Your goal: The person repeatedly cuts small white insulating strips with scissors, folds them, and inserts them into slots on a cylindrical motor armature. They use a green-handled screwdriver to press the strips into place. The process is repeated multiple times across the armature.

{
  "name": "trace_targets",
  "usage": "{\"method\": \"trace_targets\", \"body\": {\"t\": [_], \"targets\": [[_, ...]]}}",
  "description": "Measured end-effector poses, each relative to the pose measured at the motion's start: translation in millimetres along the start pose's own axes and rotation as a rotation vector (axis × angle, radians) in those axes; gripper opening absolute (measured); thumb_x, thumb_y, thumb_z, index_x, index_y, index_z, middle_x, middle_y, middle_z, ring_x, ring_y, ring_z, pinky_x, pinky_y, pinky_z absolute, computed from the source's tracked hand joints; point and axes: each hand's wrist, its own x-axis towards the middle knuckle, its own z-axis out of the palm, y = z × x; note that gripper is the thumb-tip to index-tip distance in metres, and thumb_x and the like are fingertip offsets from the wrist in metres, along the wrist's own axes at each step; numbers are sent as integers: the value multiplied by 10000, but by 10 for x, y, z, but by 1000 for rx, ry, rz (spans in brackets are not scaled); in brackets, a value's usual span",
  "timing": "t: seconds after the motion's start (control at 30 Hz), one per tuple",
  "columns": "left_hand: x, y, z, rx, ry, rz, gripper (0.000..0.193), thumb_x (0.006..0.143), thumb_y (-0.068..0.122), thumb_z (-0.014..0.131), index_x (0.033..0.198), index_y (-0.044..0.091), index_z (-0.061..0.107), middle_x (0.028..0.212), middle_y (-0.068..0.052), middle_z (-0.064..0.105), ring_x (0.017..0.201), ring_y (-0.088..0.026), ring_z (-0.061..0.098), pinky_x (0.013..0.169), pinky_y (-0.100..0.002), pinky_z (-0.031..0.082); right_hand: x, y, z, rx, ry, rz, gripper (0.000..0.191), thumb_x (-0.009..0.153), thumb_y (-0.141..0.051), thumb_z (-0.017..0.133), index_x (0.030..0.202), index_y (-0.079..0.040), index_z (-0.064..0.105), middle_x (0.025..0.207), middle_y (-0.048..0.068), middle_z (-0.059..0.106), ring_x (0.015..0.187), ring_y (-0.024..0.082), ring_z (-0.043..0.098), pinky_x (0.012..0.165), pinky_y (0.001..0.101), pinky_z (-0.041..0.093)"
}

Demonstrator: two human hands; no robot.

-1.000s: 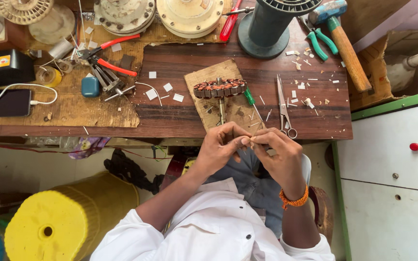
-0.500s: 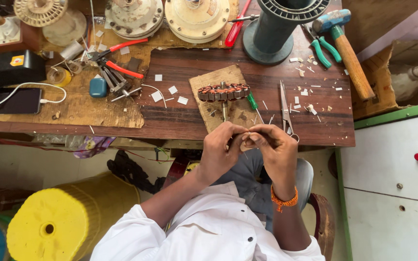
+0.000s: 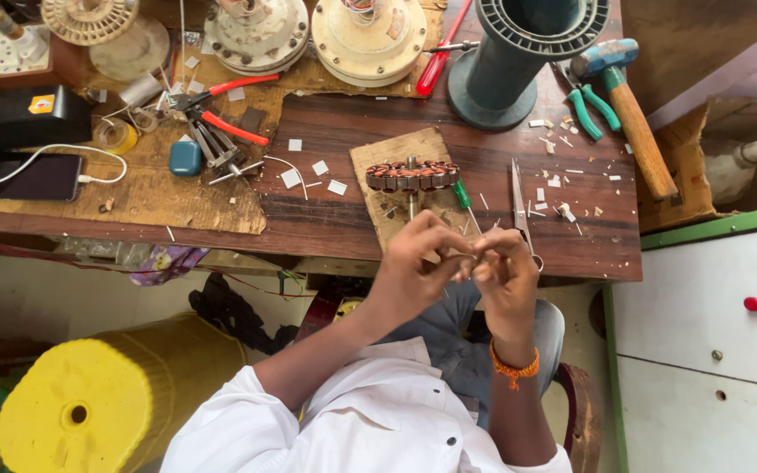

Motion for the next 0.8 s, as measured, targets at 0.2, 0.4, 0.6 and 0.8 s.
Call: {"method": "trace_targets", "body": {"t": [0.2,0.4,0.6,0.8], "targets": [[67,124,-24,66,8,16,227,905,-49,717,1099,69,705,1130,-89,621,911,-158,710,655,-259,624,-54,12,46,-264,163,-85,194,1068,-81,615,1241,-15,557,1025,63,683,875,103,703,738,224,592],[38,149,-163,172,8,40,235,904,-17,751,1117,75,713,1023,-74,715,890,-145,720,668,-275,591,-6,10,105,-519,169,-330,169,965,-55,765,1098,0,676,1068,101,705,862,132,693,683,221,564],[35,26,-271,267,-39,30,156,902,21,780,1034,72,714,947,-42,721,822,-151,702,631,-262,581,3,-83,111,-623,90,-274,143,927,-15,765,1062,-6,721,1000,110,754,867,140,735,686,237,578],[-68,-56,-393,12,-135,-185,145,927,53,733,1072,47,729,980,-43,733,782,-88,726,590,-222,608,3,-214,118,-707,-21,-172,124,878,8,780,994,-14,742,934,100,761,804,145,750,651,251,584]]}}
